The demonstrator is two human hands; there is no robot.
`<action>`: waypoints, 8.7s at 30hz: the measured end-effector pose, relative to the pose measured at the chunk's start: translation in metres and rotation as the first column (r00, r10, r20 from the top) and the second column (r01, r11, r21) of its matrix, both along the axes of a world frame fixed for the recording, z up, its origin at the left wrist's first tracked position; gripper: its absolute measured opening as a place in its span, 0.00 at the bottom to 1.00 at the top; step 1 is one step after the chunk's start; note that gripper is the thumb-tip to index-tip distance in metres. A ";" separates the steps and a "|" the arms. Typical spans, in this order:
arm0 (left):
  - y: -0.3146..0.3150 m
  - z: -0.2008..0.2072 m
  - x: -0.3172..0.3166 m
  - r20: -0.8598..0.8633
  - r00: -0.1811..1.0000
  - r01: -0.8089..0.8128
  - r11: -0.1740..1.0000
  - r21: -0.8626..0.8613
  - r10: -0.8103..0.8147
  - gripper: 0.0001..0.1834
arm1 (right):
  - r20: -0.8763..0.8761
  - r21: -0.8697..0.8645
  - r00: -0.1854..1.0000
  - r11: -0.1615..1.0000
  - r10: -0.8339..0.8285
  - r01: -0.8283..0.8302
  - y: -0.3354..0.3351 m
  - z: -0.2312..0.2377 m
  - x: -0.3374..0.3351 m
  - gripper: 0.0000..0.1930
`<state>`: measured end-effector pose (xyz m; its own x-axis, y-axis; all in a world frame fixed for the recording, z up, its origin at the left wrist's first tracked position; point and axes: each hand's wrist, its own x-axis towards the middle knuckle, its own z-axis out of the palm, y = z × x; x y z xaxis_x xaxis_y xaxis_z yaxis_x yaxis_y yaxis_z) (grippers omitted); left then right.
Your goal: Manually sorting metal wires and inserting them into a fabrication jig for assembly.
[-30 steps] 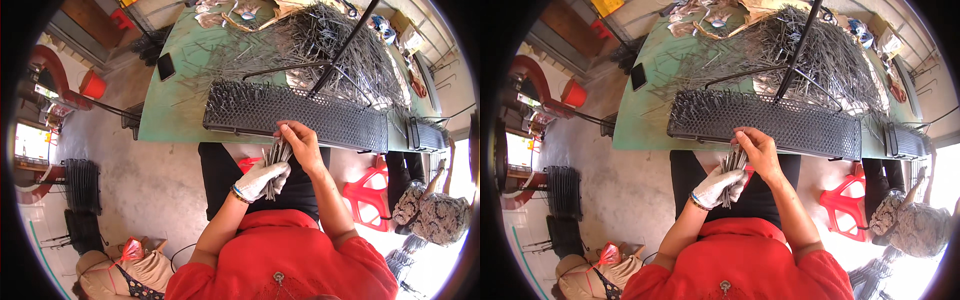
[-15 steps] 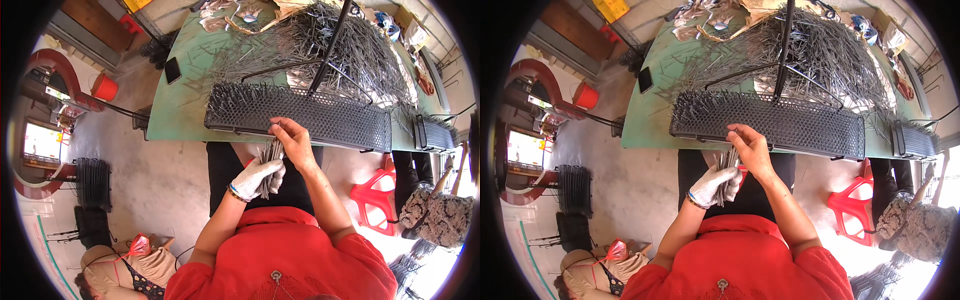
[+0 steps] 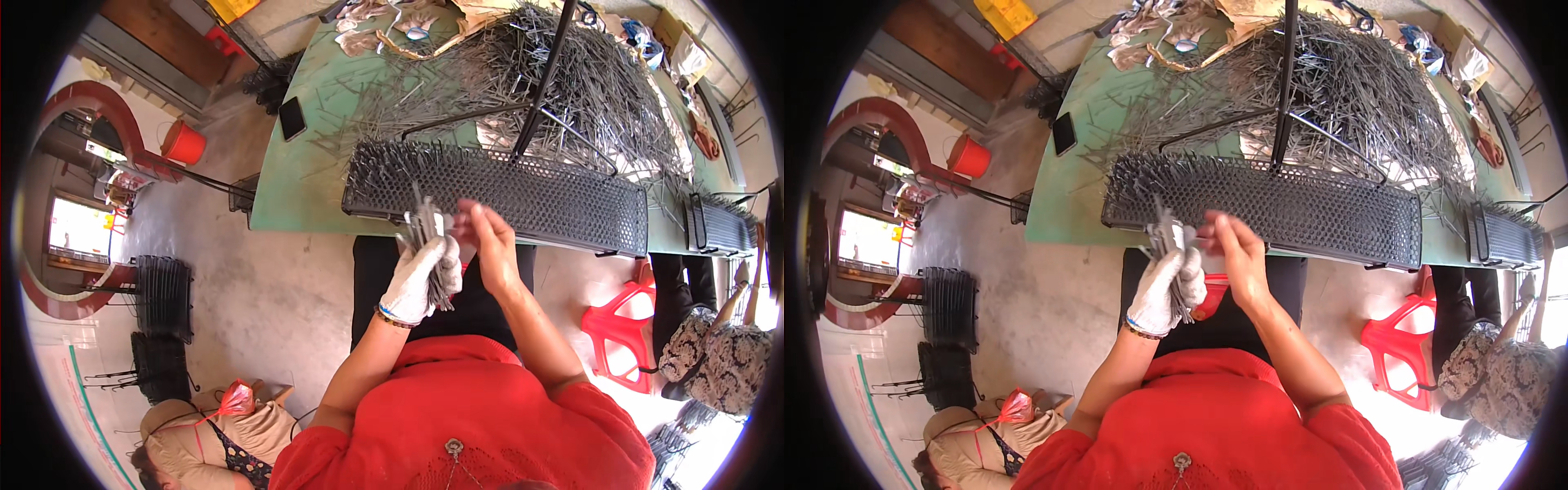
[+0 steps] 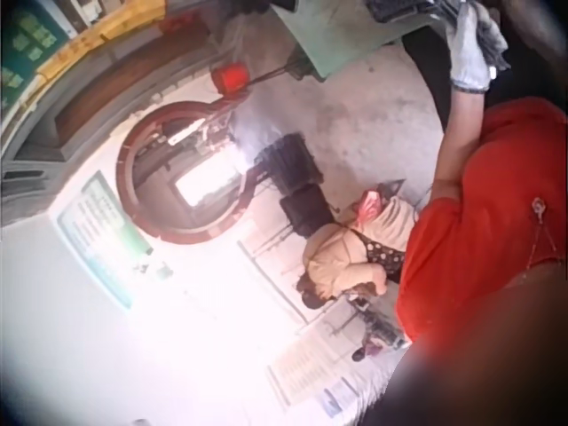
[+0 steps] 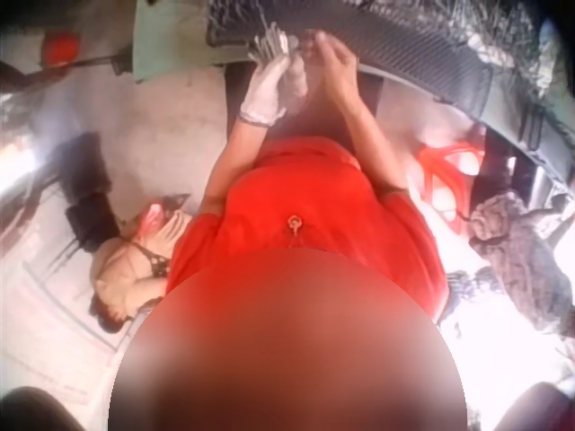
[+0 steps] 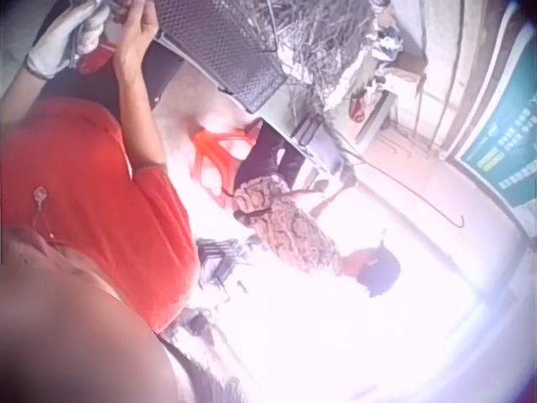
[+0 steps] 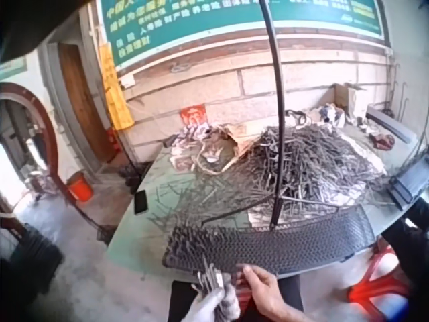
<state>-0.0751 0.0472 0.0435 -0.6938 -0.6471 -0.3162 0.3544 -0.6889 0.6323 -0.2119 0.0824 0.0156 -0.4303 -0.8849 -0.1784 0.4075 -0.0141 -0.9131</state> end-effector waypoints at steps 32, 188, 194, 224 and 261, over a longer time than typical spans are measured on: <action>-0.035 -0.013 -0.031 -0.392 0.863 -0.296 0.947 0.121 0.320 0.12 | 0.267 -0.066 0.963 0.996 -0.046 0.067 0.028 -0.019 0.031 0.07; -0.029 -0.039 -0.011 0.222 0.939 0.243 0.963 0.121 -0.264 0.16 | -0.914 -0.378 0.106 0.917 -0.392 0.128 -0.100 0.010 -0.082 0.05; -0.030 -0.034 -0.012 0.224 0.942 0.223 0.965 0.141 -0.250 0.16 | -0.909 -0.373 0.146 0.919 -0.390 0.129 -0.102 0.011 -0.082 0.06; -0.033 -0.040 -0.011 0.199 0.954 0.192 0.967 0.165 -0.224 0.13 | -0.921 -0.238 0.260 0.948 -0.290 0.212 -0.093 0.027 -0.068 0.09; -0.038 -0.036 0.008 0.206 0.942 0.231 0.957 0.173 -0.265 0.11 | -0.868 -0.382 0.278 0.911 -0.411 0.152 -0.111 0.028 -0.052 0.05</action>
